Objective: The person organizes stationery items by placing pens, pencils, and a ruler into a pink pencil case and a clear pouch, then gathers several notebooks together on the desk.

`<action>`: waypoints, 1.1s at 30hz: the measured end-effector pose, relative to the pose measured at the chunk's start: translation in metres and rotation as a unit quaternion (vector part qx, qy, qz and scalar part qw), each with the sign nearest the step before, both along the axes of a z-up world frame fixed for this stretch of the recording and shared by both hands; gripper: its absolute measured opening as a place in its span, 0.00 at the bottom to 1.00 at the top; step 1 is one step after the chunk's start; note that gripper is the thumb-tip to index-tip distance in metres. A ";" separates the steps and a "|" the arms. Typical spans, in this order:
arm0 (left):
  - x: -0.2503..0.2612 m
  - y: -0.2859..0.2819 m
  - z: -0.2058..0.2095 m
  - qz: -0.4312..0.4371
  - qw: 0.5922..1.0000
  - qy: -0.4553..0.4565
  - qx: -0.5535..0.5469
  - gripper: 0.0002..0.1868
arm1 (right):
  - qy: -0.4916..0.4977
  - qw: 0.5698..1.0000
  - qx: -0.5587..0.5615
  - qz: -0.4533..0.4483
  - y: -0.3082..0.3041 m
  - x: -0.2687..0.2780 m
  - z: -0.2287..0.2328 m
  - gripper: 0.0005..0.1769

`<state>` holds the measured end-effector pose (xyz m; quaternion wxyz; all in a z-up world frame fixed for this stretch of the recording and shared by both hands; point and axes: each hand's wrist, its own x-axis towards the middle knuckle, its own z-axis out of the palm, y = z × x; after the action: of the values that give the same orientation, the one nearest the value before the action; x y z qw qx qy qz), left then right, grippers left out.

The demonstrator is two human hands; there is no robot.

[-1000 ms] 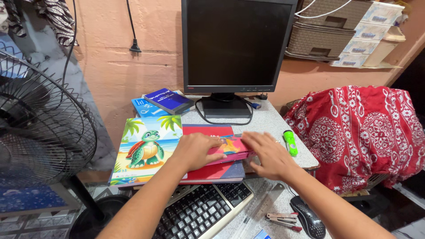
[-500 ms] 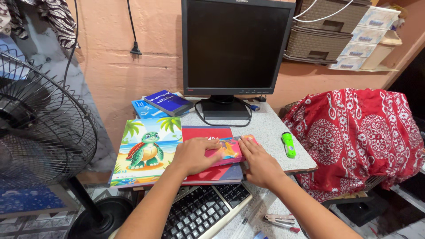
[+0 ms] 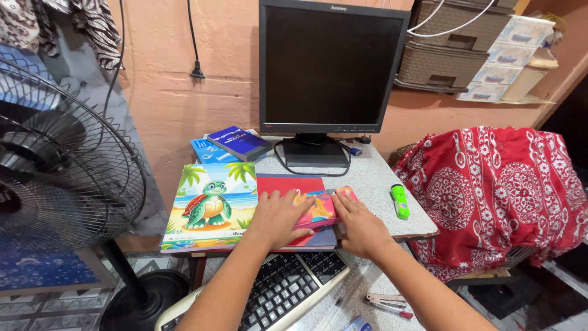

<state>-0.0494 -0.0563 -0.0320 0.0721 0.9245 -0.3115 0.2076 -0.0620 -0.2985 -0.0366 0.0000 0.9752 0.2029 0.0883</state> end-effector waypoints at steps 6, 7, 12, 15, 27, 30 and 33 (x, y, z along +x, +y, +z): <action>-0.026 0.018 0.024 -0.025 0.998 -0.048 0.031 0.38 | 0.069 0.967 0.245 0.012 -0.004 -0.003 0.013 0.44; -0.032 0.027 0.031 -0.030 0.997 -0.061 0.031 0.39 | 0.090 0.937 0.336 0.006 -0.004 -0.003 0.014 0.43; -0.079 0.073 0.070 -0.021 0.990 -0.139 0.017 0.39 | 0.057 0.877 0.478 0.004 0.039 0.006 0.021 0.45; -0.109 0.106 0.086 0.012 0.996 -0.089 0.029 0.37 | 0.136 0.842 0.519 -0.054 0.084 -0.003 0.036 0.44; -0.268 0.269 0.056 0.339 0.893 -0.128 -0.268 0.25 | 0.262 0.718 0.645 0.014 0.306 -0.070 0.061 0.21; -0.313 0.313 0.049 0.427 0.748 -0.095 -0.499 0.22 | 0.301 0.686 0.652 0.117 0.363 -0.103 0.060 0.17; -0.376 0.354 0.041 0.346 0.524 0.068 -0.775 0.24 | 0.367 0.676 0.617 0.166 0.416 -0.154 0.059 0.18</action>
<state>-0.4257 0.2974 0.0086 0.7038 0.5504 0.3223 0.3127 -0.2159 0.1173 0.0221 -0.6908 0.6580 0.2445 -0.1735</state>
